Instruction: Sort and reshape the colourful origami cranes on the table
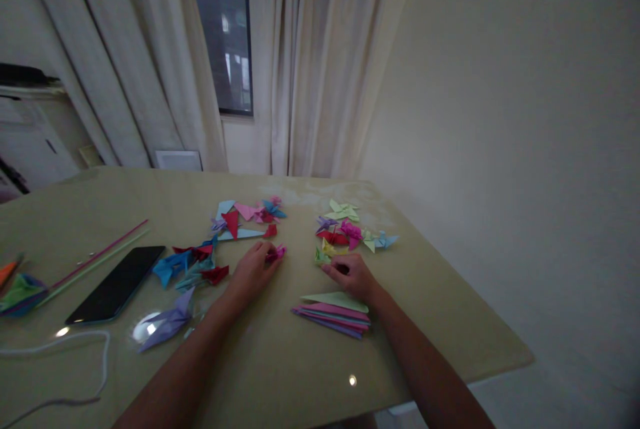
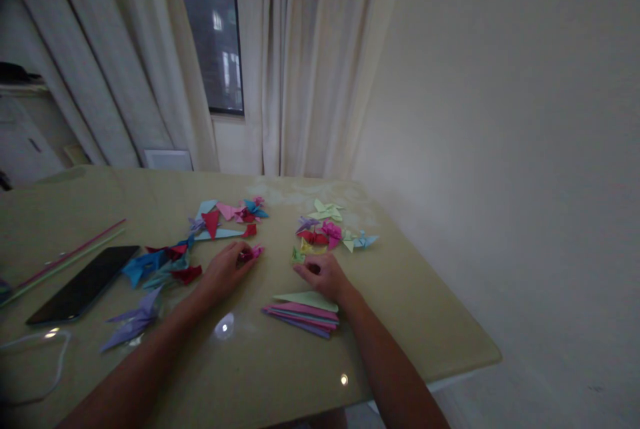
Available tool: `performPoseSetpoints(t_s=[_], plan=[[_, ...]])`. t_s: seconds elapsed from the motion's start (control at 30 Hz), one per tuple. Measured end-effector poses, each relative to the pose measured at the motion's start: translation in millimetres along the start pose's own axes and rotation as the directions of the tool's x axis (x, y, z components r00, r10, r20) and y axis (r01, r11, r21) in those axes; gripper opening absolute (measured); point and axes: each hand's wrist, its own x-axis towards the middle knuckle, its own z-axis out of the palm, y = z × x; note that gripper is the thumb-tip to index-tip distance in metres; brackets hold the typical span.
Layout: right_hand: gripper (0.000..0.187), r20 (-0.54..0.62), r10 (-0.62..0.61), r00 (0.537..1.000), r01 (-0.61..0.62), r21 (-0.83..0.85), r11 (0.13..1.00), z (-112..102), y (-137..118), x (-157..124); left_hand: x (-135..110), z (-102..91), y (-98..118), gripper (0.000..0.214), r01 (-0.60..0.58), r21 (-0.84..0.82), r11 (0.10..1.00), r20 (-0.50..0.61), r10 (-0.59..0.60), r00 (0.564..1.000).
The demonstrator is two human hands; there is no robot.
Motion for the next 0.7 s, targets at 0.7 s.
performPoseSetpoints(t_s=[0.7], plan=[[0.042, -0.055, 0.058, 0.997, -0.045, 0.211, 0.977, 8, -15, 3, -18, 16.3, 65, 0.027, 0.049, -0.603, 0.796, 0.166, 0.065, 0.984]])
